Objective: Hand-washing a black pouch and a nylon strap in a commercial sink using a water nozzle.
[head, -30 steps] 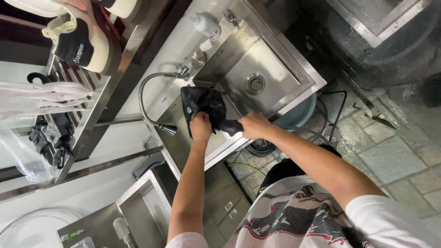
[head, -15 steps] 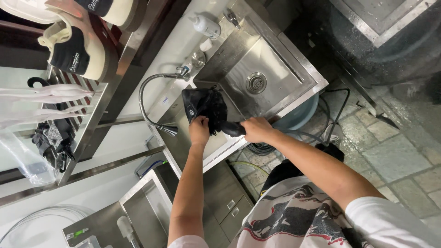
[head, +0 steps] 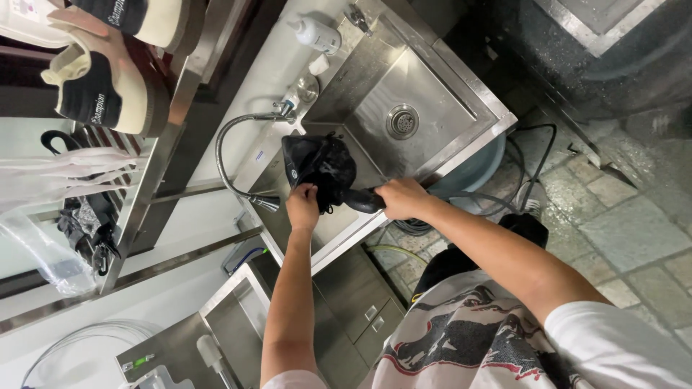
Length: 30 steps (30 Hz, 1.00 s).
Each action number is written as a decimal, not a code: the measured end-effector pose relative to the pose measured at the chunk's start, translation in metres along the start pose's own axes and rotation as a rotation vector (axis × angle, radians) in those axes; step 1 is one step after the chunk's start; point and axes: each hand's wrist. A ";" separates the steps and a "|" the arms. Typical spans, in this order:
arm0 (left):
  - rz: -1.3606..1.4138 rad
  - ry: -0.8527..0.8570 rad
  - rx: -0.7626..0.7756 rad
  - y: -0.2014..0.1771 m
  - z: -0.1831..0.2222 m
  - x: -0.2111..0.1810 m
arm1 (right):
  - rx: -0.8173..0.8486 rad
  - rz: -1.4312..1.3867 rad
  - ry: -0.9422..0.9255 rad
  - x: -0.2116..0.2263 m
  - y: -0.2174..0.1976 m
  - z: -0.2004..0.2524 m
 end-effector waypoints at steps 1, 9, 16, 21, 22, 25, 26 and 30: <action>0.005 0.006 0.005 -0.002 0.000 0.000 | 0.030 -0.014 0.012 -0.002 0.002 -0.001; 0.004 -0.009 0.028 -0.002 0.006 0.024 | 0.087 -0.123 0.054 -0.015 0.002 -0.017; 0.026 -0.051 0.022 0.004 0.011 0.024 | 0.094 -0.095 0.042 -0.013 0.015 -0.022; 0.048 -0.056 0.018 -0.004 0.014 0.015 | 0.145 -0.122 0.057 -0.010 0.009 -0.030; 0.059 -0.053 0.019 -0.006 0.017 0.016 | 0.182 -0.156 0.078 -0.008 0.006 -0.031; 0.083 -0.040 0.022 -0.006 0.019 0.018 | 0.254 -0.207 0.097 -0.015 0.005 -0.041; 0.094 -0.034 0.026 -0.006 0.021 0.019 | 0.294 -0.226 0.096 -0.019 0.007 -0.044; 0.092 -0.035 0.046 0.000 0.027 0.024 | 0.412 -0.271 0.184 -0.012 -0.012 -0.049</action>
Point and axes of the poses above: each hand's wrist, its own z-axis away from the middle knuckle, its own y-axis out of the palm, x = y × z, and after that the axes turned 8 degrees about -x, right-handed
